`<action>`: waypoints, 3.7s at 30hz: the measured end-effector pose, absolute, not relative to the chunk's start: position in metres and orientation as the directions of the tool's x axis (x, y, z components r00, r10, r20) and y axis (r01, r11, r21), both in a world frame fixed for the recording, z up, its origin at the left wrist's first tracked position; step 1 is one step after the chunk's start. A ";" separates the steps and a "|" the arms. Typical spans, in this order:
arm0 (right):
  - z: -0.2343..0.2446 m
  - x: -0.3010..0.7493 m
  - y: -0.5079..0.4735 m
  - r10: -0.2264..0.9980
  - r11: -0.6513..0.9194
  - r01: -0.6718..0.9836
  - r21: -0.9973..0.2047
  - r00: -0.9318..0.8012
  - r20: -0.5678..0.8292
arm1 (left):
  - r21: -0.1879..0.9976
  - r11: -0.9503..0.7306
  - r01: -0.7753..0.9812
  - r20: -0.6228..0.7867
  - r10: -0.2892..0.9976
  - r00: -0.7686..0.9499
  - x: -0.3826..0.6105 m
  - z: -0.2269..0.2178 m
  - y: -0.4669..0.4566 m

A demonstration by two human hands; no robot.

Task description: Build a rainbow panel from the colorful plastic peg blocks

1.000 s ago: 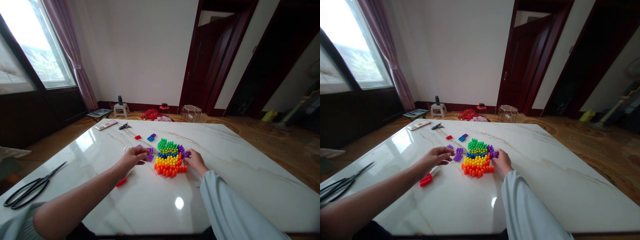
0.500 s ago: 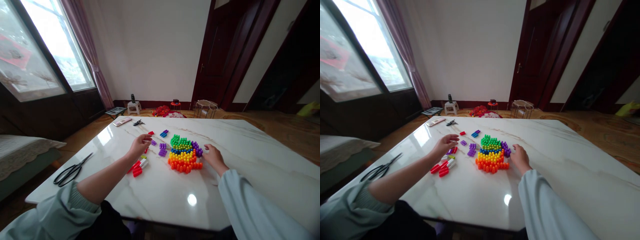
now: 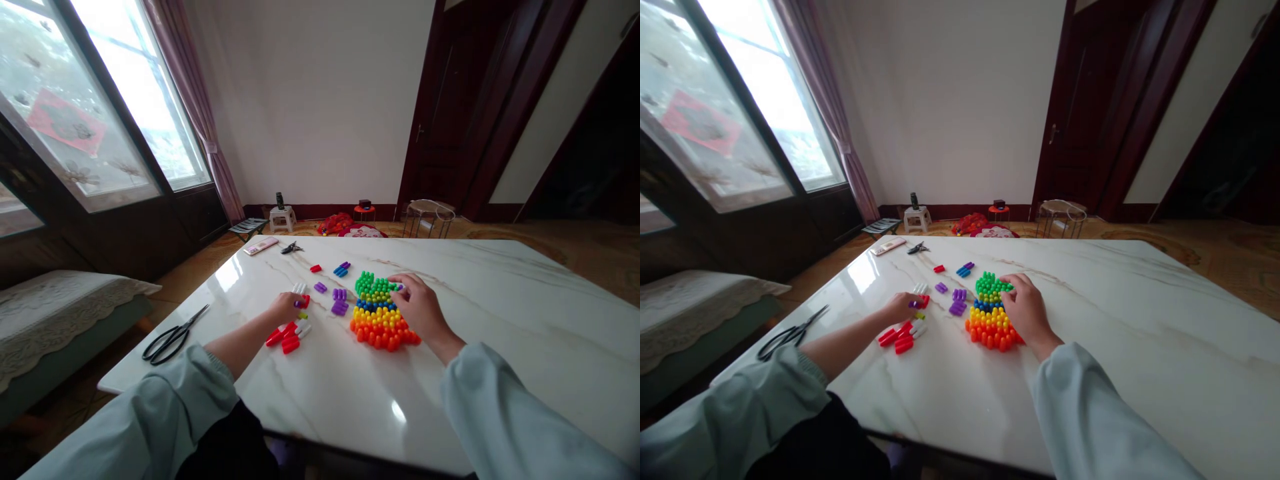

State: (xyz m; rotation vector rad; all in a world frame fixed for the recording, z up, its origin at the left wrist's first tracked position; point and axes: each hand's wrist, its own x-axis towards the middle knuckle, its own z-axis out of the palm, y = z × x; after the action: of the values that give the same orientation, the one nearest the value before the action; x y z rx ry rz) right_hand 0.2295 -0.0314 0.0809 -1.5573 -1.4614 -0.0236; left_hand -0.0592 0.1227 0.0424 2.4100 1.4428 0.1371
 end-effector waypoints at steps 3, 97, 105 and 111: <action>0.079 0.226 -0.031 0.771 0.195 0.763 -0.616 0.269 0.577 | 0.359 -0.440 0.823 -0.071 0.867 0.494 -0.059 0.044 0.122; 0.050 0.344 0.071 0.946 -0.154 0.837 -0.526 0.279 0.167 | 0.981 0.114 0.159 -0.183 0.825 0.535 -0.028 0.095 0.075; 0.093 0.276 0.021 0.871 -0.078 0.407 -0.910 0.472 0.136 | 0.994 0.105 -0.029 -0.096 0.970 0.224 -0.042 0.102 0.088; 0.139 0.164 -0.051 0.914 -0.043 -0.206 -0.978 0.388 -0.122 | 0.993 0.037 0.115 -0.062 0.973 0.221 -0.038 0.083 0.091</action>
State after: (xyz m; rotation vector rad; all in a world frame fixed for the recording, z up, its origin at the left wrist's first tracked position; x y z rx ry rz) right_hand 0.1643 -0.0509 0.1393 -1.2923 -0.7258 1.0472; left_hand -0.0380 0.0912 0.0825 1.3501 1.1415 0.9511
